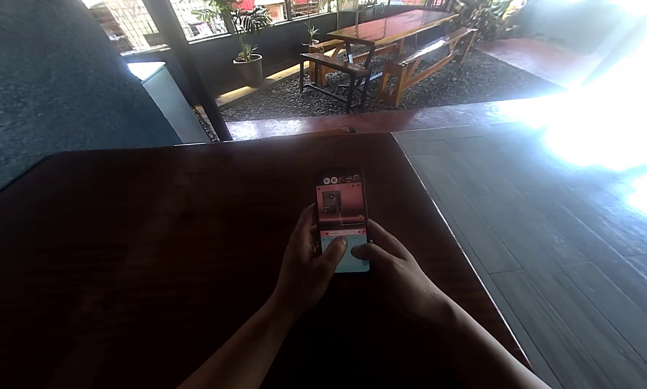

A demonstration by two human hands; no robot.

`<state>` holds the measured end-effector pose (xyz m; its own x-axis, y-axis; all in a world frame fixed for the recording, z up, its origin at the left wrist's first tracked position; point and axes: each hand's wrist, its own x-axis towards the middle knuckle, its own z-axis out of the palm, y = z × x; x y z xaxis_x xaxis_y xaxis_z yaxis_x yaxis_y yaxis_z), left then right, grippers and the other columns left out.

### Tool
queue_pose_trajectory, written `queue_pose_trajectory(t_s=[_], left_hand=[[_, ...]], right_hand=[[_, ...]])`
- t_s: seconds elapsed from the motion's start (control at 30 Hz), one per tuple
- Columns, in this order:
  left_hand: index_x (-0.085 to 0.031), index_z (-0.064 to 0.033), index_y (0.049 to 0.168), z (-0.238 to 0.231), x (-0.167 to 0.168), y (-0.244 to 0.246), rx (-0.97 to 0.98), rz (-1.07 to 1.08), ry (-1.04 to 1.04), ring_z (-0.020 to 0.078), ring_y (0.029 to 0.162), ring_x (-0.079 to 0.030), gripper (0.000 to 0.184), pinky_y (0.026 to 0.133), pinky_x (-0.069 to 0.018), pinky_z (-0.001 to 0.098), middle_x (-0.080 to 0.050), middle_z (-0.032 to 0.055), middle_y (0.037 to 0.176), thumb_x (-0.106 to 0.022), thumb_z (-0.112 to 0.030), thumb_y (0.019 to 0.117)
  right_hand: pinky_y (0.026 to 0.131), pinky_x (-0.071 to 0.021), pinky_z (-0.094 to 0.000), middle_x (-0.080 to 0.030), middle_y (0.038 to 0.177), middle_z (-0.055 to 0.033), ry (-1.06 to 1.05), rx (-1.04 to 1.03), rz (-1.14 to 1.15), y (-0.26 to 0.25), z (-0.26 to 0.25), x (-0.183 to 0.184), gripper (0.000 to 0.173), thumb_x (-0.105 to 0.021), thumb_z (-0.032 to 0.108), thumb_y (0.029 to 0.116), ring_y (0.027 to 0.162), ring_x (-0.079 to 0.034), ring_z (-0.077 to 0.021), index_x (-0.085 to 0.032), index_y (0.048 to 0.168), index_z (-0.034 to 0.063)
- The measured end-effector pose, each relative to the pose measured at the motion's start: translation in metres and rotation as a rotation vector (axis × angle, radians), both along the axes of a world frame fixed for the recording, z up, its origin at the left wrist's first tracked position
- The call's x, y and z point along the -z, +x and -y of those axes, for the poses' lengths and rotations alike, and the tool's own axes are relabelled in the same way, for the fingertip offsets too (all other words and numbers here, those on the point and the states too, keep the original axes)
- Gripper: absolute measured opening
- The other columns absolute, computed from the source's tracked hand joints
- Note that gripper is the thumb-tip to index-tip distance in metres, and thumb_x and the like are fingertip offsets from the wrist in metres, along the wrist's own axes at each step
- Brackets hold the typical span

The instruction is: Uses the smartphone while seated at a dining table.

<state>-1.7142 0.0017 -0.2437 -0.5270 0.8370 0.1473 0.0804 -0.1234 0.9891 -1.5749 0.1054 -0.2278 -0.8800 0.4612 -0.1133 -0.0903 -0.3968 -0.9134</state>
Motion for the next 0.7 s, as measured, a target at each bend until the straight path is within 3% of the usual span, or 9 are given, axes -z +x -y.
queue_pose_trajectory(t_s=[0.17,0.4,0.53,0.7], left_hand=[[-0.042,-0.0195,0.150,0.0014,-0.0019,-0.0001,0.031,0.013,0.009,0.0234,0.106,-0.071,0.057,0.088,-0.0617,0.0379,-0.069,0.0079,0.123,-0.058,-0.008,0.0968],[-0.037,-0.0192,0.155,0.0023,-0.0048,-0.0025,0.122,0.021,0.052,0.0242,0.110,-0.069,0.068,0.091,-0.0604,0.0382,-0.067,0.0090,0.129,-0.052,0.001,0.0924],[-0.036,-0.0196,0.156,0.0026,-0.0064,-0.0032,0.124,0.027,0.040,0.0241,0.109,-0.070,0.070,0.091,-0.0604,0.0377,-0.068,0.0096,0.127,-0.051,0.001,0.0915],[-0.036,-0.0198,0.157,0.0031,-0.0081,-0.0052,0.145,0.037,0.035,0.0236,0.109,-0.070,0.073,0.091,-0.0604,0.0382,-0.068,0.0092,0.128,-0.050,0.004,0.0892]], right_hand=[[0.076,-0.0644,-0.0473,-0.068,0.116,-0.0237,-0.015,0.049,0.021,-0.0012,-0.0003,0.0008,0.040,-0.032,0.027,0.1093,0.098,-0.073,-0.0344,-0.055,0.137,0.0088],[0.072,-0.0648,-0.0471,-0.069,0.114,-0.0238,-0.053,0.081,0.041,-0.0003,-0.0018,-0.0028,0.042,-0.030,0.028,0.1098,0.095,-0.073,-0.0349,-0.056,0.136,0.0092],[0.073,-0.0645,-0.0470,-0.068,0.115,-0.0240,-0.080,0.057,0.031,-0.0001,-0.0025,-0.0040,0.038,-0.034,0.024,0.1085,0.096,-0.073,-0.0348,-0.056,0.135,0.0086],[0.073,-0.0645,-0.0472,-0.068,0.114,-0.0231,-0.076,0.048,0.019,0.0005,-0.0034,-0.0047,0.035,-0.042,0.009,0.1018,0.095,-0.073,-0.0335,-0.056,0.134,0.0077]])
